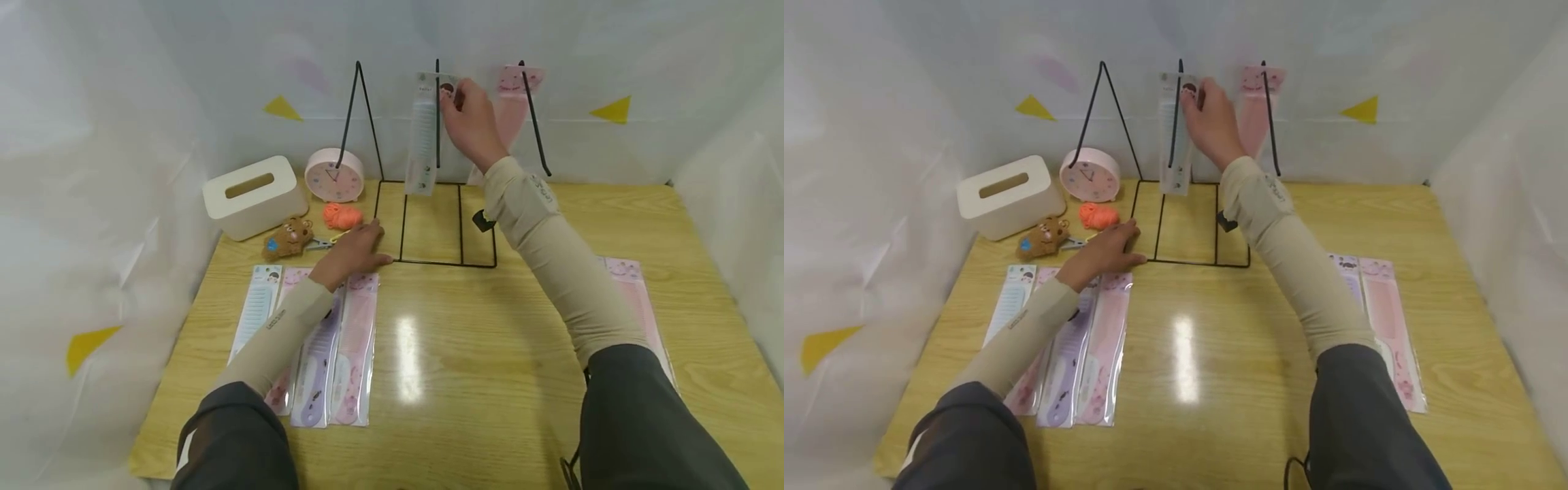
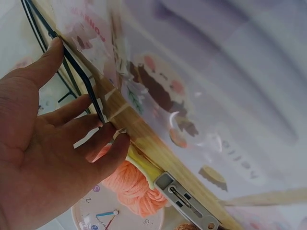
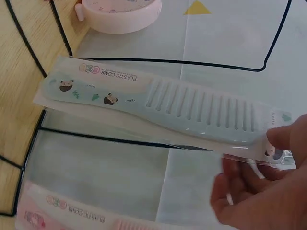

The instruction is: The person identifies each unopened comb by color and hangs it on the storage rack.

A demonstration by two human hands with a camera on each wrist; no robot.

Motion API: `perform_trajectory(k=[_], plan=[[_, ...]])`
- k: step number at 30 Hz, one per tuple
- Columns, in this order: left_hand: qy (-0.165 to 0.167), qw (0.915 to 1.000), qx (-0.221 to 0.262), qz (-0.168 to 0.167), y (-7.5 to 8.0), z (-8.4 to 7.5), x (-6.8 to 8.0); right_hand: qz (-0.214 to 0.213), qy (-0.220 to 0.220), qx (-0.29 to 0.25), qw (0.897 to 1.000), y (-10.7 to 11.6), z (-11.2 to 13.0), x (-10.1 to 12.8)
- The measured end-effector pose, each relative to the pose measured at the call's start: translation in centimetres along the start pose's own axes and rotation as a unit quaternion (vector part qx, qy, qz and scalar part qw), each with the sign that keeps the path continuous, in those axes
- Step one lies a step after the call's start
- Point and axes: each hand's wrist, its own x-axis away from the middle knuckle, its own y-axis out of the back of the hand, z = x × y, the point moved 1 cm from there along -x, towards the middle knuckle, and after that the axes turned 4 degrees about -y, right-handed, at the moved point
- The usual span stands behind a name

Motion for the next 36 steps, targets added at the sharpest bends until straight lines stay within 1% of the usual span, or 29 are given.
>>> perform_trajectory(k=[2, 4, 6, 10, 11, 13, 17, 22, 24, 26, 30, 32, 36], plan=[[-0.001, 1.0000, -0.004, 0.002, 0.0, -0.2, -0.1, 0.017, -0.016, 0.032, 0.999, 0.5, -0.5, 1.0], [0.000, 1.0000, -0.009, 0.004, 0.0, -0.3, -0.1, 0.041, -0.028, 0.064, 0.997, 1.2, -1.3, 2.7], [0.001, 0.9999, -0.009, 0.005, 0.0, -0.5, -0.1, 0.068, -0.029, 0.075, 0.994, 2.0, -2.6, 4.7], [-0.001, 0.9999, -0.003, 0.010, 0.1, -0.7, 0.2, 0.100, -0.008, 0.095, 0.990, 4.2, -6.4, 8.9], [-0.001, 0.9999, 0.000, 0.012, 0.0, -0.8, 0.4, 0.107, -0.009, 0.101, 0.989, 4.8, -7.4, 9.9], [-0.002, 0.9999, 0.000, 0.015, -0.1, -0.8, 0.7, 0.119, -0.019, 0.126, 0.985, 6.0, -9.5, 11.8], [0.002, 0.9999, 0.002, 0.015, -0.4, -0.5, 1.5, 0.154, -0.062, 0.182, 0.969, 8.5, -13.9, 14.7], [0.012, 0.9999, 0.004, 0.007, -0.7, 0.1, 2.4, 0.194, -0.107, 0.234, 0.947, 11.5, -19.4, 16.7], [0.014, 0.9999, 0.001, 0.004, -0.8, 0.4, 2.5, 0.201, -0.121, 0.246, 0.940, 12.5, -21.2, 17.4], [0.013, 0.9999, 0.000, 0.004, -0.8, 0.6, 2.6, 0.201, -0.136, 0.249, 0.938, 13.3, -22.9, 18.1], [0.011, 0.9999, -0.001, 0.003, -0.7, 1.0, 2.8, 0.194, -0.157, 0.243, 0.937, 14.3, -25.3, 19.3], [0.017, 0.9999, 0.004, 0.002, -0.5, 1.1, 2.9, 0.194, -0.170, 0.241, 0.936, 14.6, -26.1, 19.4], [0.025, 0.9996, 0.008, -0.005, -0.1, 1.5, 3.2, 0.200, -0.195, 0.245, 0.928, 14.5, -27.0, 19.5]])
